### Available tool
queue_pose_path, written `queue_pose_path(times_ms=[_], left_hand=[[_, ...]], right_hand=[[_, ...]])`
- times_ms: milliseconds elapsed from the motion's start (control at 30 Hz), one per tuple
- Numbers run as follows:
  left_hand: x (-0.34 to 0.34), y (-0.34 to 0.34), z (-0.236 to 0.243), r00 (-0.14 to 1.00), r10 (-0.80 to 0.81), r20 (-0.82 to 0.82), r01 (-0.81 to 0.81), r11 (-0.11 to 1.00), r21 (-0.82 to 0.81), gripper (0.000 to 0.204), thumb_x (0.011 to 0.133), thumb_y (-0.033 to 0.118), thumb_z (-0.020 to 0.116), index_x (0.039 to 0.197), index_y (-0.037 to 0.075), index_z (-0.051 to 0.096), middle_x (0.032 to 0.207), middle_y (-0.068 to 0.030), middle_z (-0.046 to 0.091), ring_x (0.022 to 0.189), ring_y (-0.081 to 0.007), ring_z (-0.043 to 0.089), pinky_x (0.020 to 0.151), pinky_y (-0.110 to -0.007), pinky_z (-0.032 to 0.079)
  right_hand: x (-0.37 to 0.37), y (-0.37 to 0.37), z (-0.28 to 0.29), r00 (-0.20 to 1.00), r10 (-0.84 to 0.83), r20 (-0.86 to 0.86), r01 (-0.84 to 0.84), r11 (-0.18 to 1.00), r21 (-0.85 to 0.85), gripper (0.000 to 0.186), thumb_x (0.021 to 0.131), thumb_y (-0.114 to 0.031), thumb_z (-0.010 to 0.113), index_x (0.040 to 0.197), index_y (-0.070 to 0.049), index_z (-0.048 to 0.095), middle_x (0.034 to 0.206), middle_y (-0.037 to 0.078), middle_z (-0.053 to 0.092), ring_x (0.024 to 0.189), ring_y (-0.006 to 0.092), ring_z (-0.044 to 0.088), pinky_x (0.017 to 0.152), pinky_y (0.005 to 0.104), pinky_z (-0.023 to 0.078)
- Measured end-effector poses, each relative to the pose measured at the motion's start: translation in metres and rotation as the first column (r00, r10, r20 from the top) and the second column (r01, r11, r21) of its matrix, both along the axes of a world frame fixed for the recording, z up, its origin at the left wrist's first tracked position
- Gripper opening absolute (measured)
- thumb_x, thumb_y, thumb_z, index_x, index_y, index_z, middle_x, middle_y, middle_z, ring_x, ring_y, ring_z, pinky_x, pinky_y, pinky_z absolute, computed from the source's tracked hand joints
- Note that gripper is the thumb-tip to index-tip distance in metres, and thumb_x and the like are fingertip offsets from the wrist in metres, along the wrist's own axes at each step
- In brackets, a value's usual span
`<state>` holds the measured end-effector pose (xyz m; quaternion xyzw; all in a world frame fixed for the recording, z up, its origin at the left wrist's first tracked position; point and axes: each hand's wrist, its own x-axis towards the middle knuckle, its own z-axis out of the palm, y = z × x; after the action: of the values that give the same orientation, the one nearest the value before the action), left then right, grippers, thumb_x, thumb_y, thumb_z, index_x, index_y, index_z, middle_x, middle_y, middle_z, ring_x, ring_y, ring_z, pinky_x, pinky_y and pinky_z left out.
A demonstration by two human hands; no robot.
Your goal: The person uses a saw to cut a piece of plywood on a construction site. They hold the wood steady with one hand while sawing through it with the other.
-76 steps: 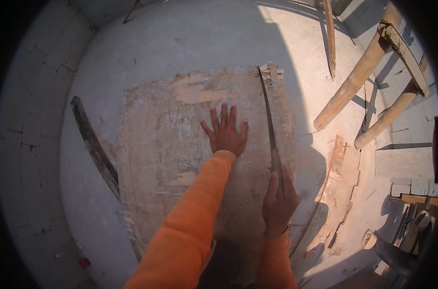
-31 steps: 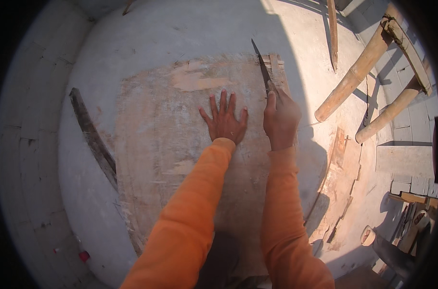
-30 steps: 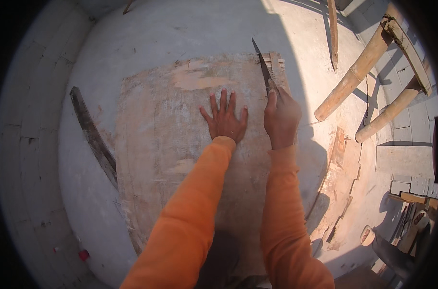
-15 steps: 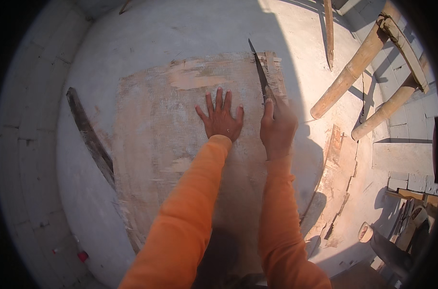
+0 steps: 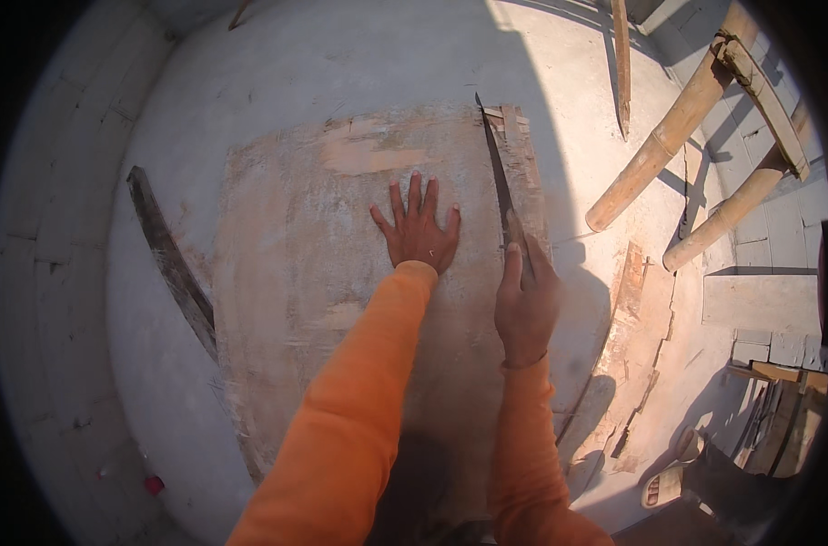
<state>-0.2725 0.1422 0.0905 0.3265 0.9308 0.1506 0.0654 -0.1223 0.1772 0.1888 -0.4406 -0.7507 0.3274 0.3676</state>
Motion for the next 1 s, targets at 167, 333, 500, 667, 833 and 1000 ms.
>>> queue_pose_path(times_ms=[167, 333, 500, 667, 833, 1000], left_hand=[[0.005, 0.006, 0.000, 1.000, -0.015, 0.010, 0.015, 1.000, 0.003, 0.070, 0.104, 0.056, 0.038, 0.164, 0.021, 0.034, 0.175, -0.0026, 0.018, 0.163, -0.0320, 0.003, 0.126, -0.066, -0.006], [0.011, 0.016, 0.002, 1.000, -0.023, -0.002, 0.023, 0.999, 0.038, 0.069, 0.104, 0.056, 0.042, 0.163, 0.020, 0.037, 0.175, -0.0030, 0.020, 0.163, -0.0313, 0.005, 0.126, -0.065, -0.006], [0.000, 0.001, -0.001, 1.000, 0.001, -0.002, -0.001, 1.000, 0.024, 0.069, 0.104, 0.056, 0.042, 0.163, 0.020, 0.037, 0.175, -0.0035, 0.021, 0.163, -0.0321, 0.005, 0.126, -0.066, -0.005], [0.005, 0.007, 0.003, 1.000, -0.017, -0.014, 0.018, 0.999, 0.037, 0.069, 0.104, 0.056, 0.042, 0.164, 0.020, 0.036, 0.175, -0.0038, 0.021, 0.163, -0.0325, 0.005, 0.126, -0.066, -0.005], [0.008, 0.011, 0.003, 1.000, -0.010, 0.016, 0.010, 1.000, 0.007, 0.069, 0.104, 0.055, 0.042, 0.164, 0.021, 0.035, 0.175, -0.0032, 0.020, 0.163, -0.0324, 0.004, 0.126, -0.066, -0.005], [0.005, 0.007, 0.005, 1.000, -0.013, 0.019, 0.013, 1.000, 0.005, 0.069, 0.105, 0.056, 0.041, 0.164, 0.021, 0.035, 0.175, -0.0031, 0.020, 0.163, -0.0325, 0.004, 0.126, -0.066, -0.005]], right_hand=[[0.052, -0.056, 0.024, 0.998, -0.059, 0.030, 0.062, 0.993, -0.105, 0.031, 0.096, -0.007, 0.067, 0.122, 0.010, 0.070, 0.099, 0.030, 0.075, 0.090, 0.0350, 0.078, 0.076, 0.0392, 0.060], [-0.038, 0.072, 0.008, 0.991, 0.085, 0.104, -0.097, 0.988, 0.116, 0.033, 0.099, -0.015, 0.064, 0.119, 0.011, 0.070, 0.095, 0.031, 0.074, 0.090, 0.0445, 0.074, 0.084, 0.0414, 0.057], [0.048, -0.048, 0.019, 1.000, -0.012, -0.005, 0.012, 0.998, -0.064, 0.030, 0.097, -0.006, 0.067, 0.122, 0.009, 0.069, 0.097, 0.029, 0.075, 0.090, 0.0359, 0.078, 0.076, 0.0386, 0.060], [0.025, -0.019, 0.001, 1.000, -0.009, -0.021, 0.010, 0.999, 0.031, 0.031, 0.096, -0.006, 0.068, 0.124, 0.009, 0.069, 0.098, 0.029, 0.075, 0.089, 0.0334, 0.079, 0.073, 0.0373, 0.060], [-0.020, 0.043, -0.006, 0.993, 0.044, 0.108, -0.055, 0.994, 0.098, 0.032, 0.098, -0.010, 0.067, 0.123, 0.009, 0.069, 0.098, 0.029, 0.075, 0.085, 0.0341, 0.079, 0.072, 0.0372, 0.060], [0.065, -0.070, 0.028, 0.997, -0.066, 0.036, 0.069, 0.994, -0.080, 0.033, 0.098, -0.010, 0.068, 0.124, 0.010, 0.068, 0.096, 0.027, 0.076, 0.080, 0.0337, 0.078, 0.071, 0.0383, 0.060]])
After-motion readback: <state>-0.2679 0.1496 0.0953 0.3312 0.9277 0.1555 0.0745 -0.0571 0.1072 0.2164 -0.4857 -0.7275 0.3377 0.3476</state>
